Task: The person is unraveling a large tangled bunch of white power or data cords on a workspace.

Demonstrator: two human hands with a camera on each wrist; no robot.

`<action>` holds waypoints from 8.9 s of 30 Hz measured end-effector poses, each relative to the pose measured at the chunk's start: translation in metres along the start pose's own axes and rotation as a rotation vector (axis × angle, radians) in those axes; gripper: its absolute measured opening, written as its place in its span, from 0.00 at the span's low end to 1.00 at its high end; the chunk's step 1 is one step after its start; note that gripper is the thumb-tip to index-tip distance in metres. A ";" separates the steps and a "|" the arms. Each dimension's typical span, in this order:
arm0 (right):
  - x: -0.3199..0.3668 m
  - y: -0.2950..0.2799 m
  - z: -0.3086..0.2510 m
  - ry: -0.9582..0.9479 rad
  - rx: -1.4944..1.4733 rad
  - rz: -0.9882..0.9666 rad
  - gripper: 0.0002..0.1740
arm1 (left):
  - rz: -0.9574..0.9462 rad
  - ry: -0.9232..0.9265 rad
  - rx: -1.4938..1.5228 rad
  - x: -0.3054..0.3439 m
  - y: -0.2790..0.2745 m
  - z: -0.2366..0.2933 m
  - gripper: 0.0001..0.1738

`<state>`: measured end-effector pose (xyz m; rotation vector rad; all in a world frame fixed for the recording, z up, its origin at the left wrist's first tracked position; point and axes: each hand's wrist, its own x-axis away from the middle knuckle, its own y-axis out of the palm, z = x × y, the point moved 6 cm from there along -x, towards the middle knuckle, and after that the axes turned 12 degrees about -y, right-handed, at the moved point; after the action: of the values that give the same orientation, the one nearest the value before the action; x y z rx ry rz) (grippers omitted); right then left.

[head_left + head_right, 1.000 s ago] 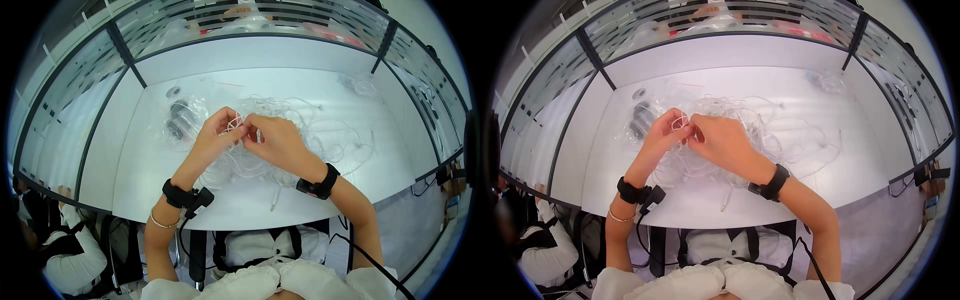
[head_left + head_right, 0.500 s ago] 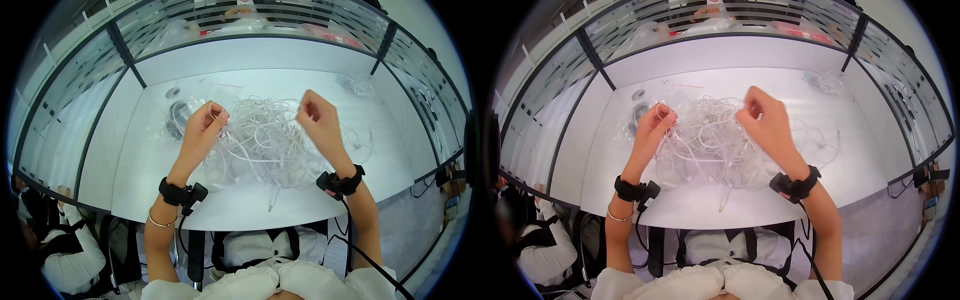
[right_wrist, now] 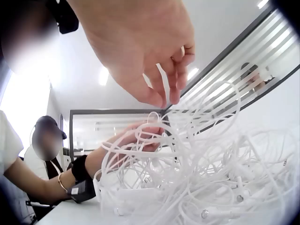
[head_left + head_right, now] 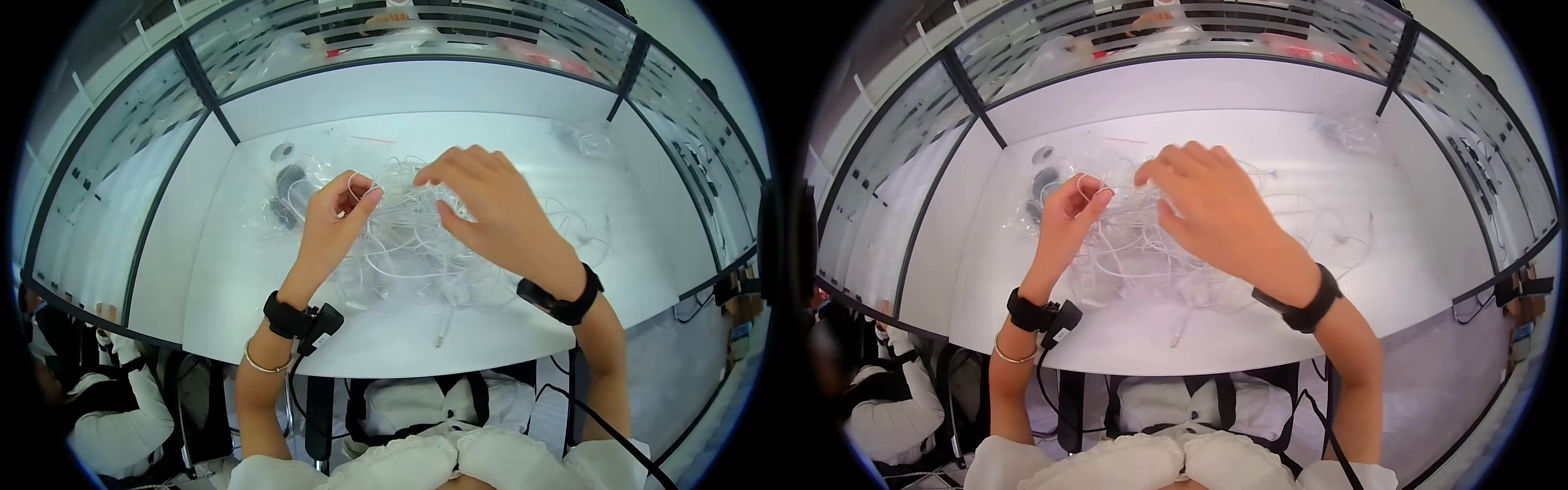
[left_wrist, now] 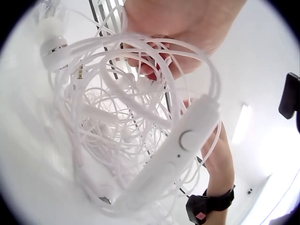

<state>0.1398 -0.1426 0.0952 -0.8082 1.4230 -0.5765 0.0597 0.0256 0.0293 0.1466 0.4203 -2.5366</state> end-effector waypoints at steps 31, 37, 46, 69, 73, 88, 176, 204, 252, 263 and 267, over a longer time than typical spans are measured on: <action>0.127 -0.056 0.120 0.735 -0.398 0.301 0.08 | 0.074 -0.020 0.098 -0.009 -0.016 -0.023 0.07; 0.058 -0.036 0.064 0.337 -0.155 0.218 0.10 | 0.065 0.007 0.061 -0.007 -0.011 -0.018 0.08; -0.024 0.048 0.002 -0.098 -0.023 -0.005 0.06 | 0.019 -0.020 0.101 -0.007 -0.009 -0.020 0.08; 0.195 -0.200 0.148 0.570 -0.126 0.720 0.17 | 0.327 -0.105 0.089 -0.019 -0.068 -0.036 0.06; 0.227 -0.224 0.149 0.591 -0.065 0.827 0.17 | 0.442 -0.182 0.146 -0.024 -0.103 -0.050 0.05; 0.255 -0.240 0.155 0.680 0.039 0.779 0.16 | 0.344 0.087 -0.309 -0.024 -0.080 -0.039 0.19; -0.004 0.018 0.042 0.367 -0.483 0.037 0.12 | -0.022 0.155 -0.071 0.004 -0.030 0.017 0.15; -0.005 0.054 -0.015 -0.355 -0.048 -0.172 0.09 | 0.099 -0.183 0.476 -0.007 -0.049 -0.018 0.11; 0.004 0.045 0.064 0.529 -1.187 0.073 0.18 | -0.019 -0.116 0.462 -0.003 -0.041 -0.005 0.07; 0.000 0.046 0.049 0.396 -1.201 -0.166 0.22 | -0.033 -0.069 0.398 -0.001 -0.040 0.001 0.12; 0.002 0.047 0.039 0.342 -1.144 -0.265 0.25 | 0.116 -0.140 0.195 0.001 -0.041 -0.003 0.21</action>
<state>0.1727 -0.1092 0.0563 -1.8804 1.9716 -0.0250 0.0364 0.0592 0.0370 0.0638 0.1067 -2.4507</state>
